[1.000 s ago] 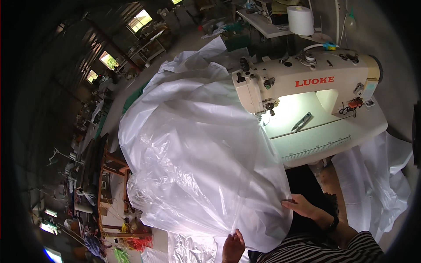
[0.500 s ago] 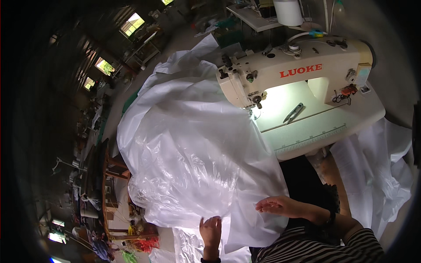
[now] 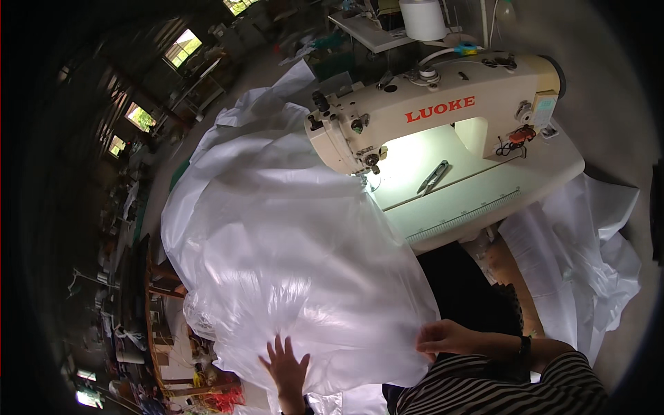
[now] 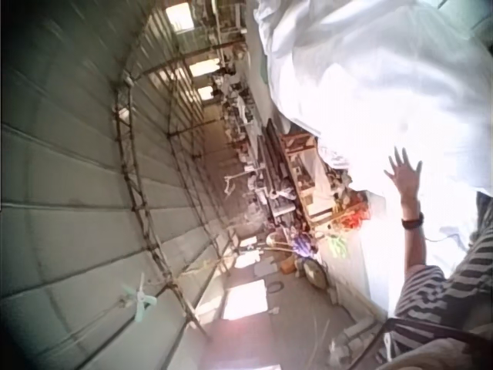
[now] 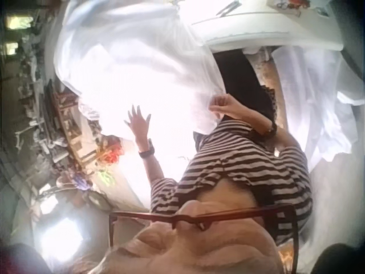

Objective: Sewing together large sheets of white plastic material using an industrial sewing machine.

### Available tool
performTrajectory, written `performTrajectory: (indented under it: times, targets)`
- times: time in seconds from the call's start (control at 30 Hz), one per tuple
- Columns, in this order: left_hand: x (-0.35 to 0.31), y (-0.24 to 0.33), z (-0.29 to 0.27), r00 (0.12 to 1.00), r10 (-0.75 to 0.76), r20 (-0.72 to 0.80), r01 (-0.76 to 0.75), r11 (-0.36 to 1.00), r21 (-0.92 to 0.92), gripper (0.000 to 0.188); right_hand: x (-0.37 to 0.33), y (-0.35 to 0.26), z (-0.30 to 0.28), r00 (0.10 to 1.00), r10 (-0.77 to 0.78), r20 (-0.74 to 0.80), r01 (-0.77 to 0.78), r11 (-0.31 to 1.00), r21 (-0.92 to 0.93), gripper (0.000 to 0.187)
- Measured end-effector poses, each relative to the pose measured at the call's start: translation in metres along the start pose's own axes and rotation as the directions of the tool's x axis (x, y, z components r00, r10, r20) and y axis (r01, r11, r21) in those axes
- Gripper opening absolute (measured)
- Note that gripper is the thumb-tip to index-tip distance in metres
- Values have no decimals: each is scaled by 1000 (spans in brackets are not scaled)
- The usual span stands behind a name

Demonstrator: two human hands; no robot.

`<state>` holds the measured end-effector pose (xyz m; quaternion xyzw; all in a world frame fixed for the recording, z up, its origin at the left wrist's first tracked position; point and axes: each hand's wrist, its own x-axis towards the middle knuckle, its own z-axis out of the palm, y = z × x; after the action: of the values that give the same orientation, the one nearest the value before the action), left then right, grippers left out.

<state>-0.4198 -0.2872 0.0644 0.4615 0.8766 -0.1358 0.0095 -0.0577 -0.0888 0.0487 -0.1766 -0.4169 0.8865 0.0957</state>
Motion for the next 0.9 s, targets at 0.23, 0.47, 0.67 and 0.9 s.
performTrajectory:
  times: [0.23, 0.47, 0.67, 0.9]
  targets:
    - [-34, 3, -29, 984, 119, -134, -156, 936, -317, 10, -38, -25, -22, 942, -172, -289, -150, 555, -818, 34]
    - [-6, 222, -52, 857, 431, -282, -513, 666, -541, 35, 48, 35, -54, 774, -382, -504, 206, 906, -370, 50]
    - [-21, 229, -18, 824, 548, -145, -483, 546, -684, 11, 27, -13, -5, 845, -379, -376, -52, 643, -764, 66]
    - [-33, 228, -33, 800, 533, -276, -487, 308, -817, 13, 43, -20, -4, 826, -407, -390, -144, 517, -844, 65]
